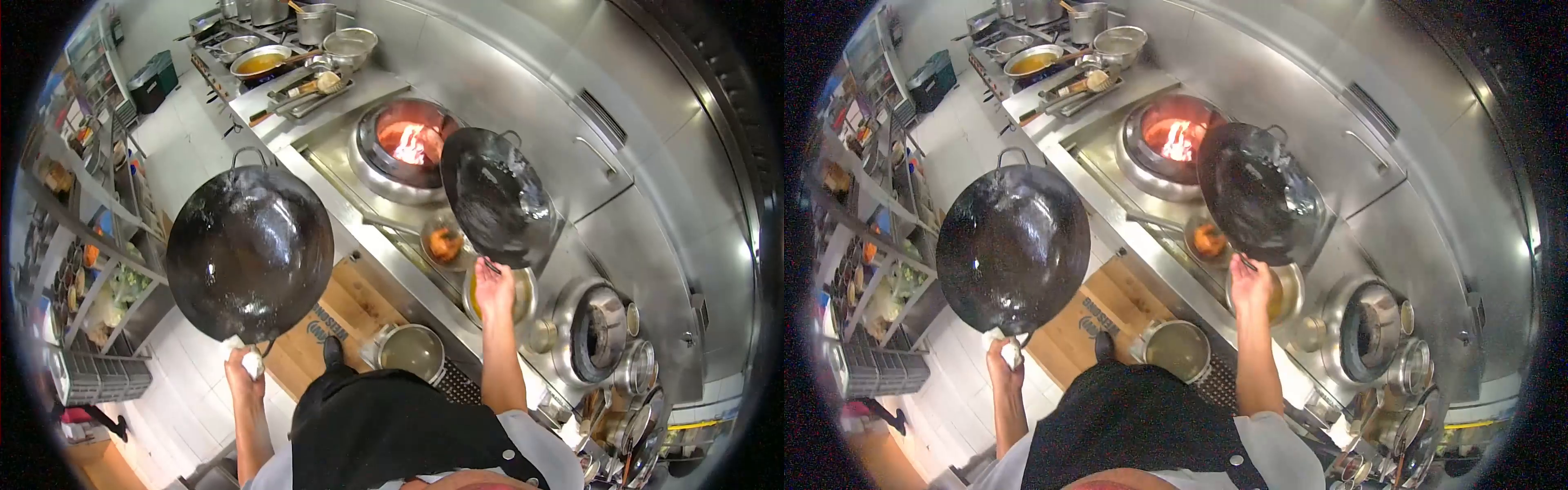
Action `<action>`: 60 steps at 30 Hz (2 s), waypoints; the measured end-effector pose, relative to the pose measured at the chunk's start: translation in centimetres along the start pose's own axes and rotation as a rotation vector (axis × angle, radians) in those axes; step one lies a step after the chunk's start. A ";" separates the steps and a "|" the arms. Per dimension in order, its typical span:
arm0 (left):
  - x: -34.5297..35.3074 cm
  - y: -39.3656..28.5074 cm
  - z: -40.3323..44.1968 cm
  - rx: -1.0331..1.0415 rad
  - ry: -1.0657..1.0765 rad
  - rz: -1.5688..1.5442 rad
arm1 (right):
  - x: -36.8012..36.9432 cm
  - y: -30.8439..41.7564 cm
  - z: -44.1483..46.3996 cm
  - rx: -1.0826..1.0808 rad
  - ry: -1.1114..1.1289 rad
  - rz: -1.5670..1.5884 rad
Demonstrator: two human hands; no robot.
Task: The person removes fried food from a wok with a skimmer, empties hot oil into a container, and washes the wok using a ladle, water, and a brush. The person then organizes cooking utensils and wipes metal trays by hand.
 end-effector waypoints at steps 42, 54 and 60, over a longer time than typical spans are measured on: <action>10.8 8.5 -19.4 -0.627 0.789 0.318 | -54.0 -6.3 -49.6 0.264 -1.085 -0.798; 27.8 25.8 -46.8 -0.826 1.277 0.483 | -62.4 -2.1 -64.5 0.206 -0.973 -0.743; 37.1 37.8 -56.4 -0.837 1.430 0.447 | -61.0 12.5 -58.4 -0.398 -1.262 -1.161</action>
Point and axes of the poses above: each hand's wrist, its own z-axis towards the middle knuckle, its own x-axis out of the palm, y = z × x, the point moved 2 cm from there along z, towards the middle knuckle, and after that the axes turned 11 degrees about x, right-handed, at the moved point
